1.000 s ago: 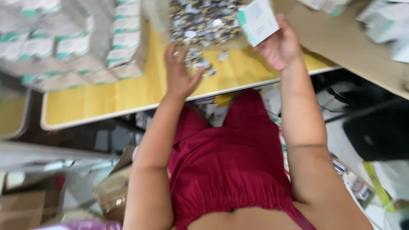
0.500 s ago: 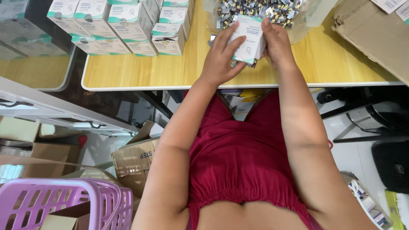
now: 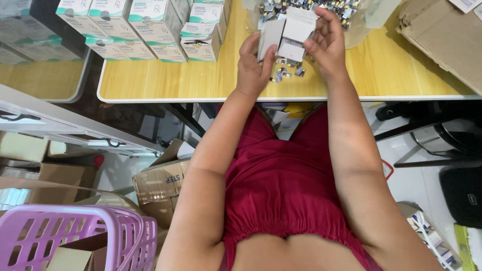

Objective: The person repeatedly picks small foil-wrapped items from a pile on a table and places them into small white boxes. The person closes the filled boxes and sets them aside with other completed boxes. The workspace includes stacked boxes and a plastic basket nearby.

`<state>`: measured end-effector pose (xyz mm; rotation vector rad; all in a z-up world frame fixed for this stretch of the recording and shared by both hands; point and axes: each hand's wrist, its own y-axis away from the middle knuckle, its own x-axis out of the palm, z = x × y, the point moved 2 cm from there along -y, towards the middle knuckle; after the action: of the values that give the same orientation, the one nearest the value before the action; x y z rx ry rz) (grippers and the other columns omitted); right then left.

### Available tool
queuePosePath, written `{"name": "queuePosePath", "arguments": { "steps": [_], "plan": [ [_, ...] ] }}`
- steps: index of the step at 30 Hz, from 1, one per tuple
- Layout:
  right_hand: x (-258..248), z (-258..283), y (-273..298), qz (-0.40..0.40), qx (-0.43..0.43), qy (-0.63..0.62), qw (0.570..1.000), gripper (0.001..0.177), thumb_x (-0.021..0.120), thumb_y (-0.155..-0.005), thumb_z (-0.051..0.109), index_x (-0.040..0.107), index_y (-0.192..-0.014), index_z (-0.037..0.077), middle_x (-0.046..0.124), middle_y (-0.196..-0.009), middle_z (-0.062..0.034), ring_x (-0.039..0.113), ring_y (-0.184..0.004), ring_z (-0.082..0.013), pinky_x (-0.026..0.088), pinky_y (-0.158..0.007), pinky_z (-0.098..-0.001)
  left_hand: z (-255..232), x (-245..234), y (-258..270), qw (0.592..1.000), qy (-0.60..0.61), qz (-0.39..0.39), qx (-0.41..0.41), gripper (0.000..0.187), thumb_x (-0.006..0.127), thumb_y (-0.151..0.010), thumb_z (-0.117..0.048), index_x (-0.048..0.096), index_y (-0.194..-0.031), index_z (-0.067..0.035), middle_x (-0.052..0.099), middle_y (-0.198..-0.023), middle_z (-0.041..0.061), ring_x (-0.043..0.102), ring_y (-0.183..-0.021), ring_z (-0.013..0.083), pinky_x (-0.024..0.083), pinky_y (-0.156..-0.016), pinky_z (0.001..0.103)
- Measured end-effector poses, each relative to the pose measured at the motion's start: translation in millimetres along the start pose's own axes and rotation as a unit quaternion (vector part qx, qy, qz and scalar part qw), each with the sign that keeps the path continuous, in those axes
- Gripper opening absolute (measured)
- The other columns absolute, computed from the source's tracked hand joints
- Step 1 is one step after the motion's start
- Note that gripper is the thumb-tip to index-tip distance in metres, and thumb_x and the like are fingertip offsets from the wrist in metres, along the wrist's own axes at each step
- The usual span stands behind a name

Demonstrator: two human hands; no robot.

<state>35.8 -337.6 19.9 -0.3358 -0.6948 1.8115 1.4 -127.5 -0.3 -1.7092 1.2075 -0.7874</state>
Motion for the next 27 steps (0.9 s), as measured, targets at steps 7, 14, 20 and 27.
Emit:
{"name": "queuePosePath", "arguments": {
  "steps": [7,14,20,27],
  "plan": [
    [-5.2,-13.9,7.6,-0.009,-0.004,-0.013,1.000,0.067,0.084,-0.104,0.030,0.041,-0.150,0.009,0.063,-0.126,-0.0081,0.065,-0.115,-0.0128,0.056,-0.098,-0.0236,-22.5,-11.1,-16.4,0.982,-0.164,0.088,-0.020,0.035,0.068,-0.092,0.001,0.072,-0.119,-0.022,0.052,-0.144,0.018,0.067,-0.122,0.0364,0.061,-0.100,0.039],
    [-3.1,-13.1,7.7,-0.041,-0.040,-0.005,0.998,0.062,0.084,-0.100,0.028,0.043,-0.141,0.007,0.063,-0.120,-0.0086,0.062,-0.096,-0.0096,0.051,-0.079,-0.0211,-52.8,-12.2,-34.1,0.964,-0.226,0.125,0.061,0.051,0.080,-0.083,-0.023,0.069,-0.132,-0.019,0.029,-0.157,0.018,0.042,-0.140,0.0415,0.047,-0.115,0.049],
    [-1.9,-11.7,9.9,-0.041,-0.060,0.028,0.997,0.061,0.083,-0.102,0.031,0.042,-0.141,0.007,0.061,-0.119,-0.0076,0.061,-0.101,-0.0109,0.051,-0.088,-0.0239,-45.9,-9.0,-28.5,0.956,-0.256,0.115,0.080,0.045,0.082,-0.078,-0.018,0.069,-0.121,-0.017,0.028,-0.155,0.014,0.041,-0.138,0.0422,0.045,-0.115,0.051],
    [2.5,-0.8,4.3,-0.049,-0.108,0.142,0.983,0.049,0.076,-0.105,0.035,0.050,-0.135,0.006,0.057,-0.131,-0.0078,0.058,-0.112,-0.0136,0.049,-0.092,-0.0250,-38.9,-13.4,-23.4,0.966,-0.174,0.155,0.114,0.024,0.076,-0.081,0.004,0.062,-0.097,-0.007,0.059,-0.134,0.012,0.066,-0.116,0.0348,0.059,-0.093,0.040]
  ]
}}
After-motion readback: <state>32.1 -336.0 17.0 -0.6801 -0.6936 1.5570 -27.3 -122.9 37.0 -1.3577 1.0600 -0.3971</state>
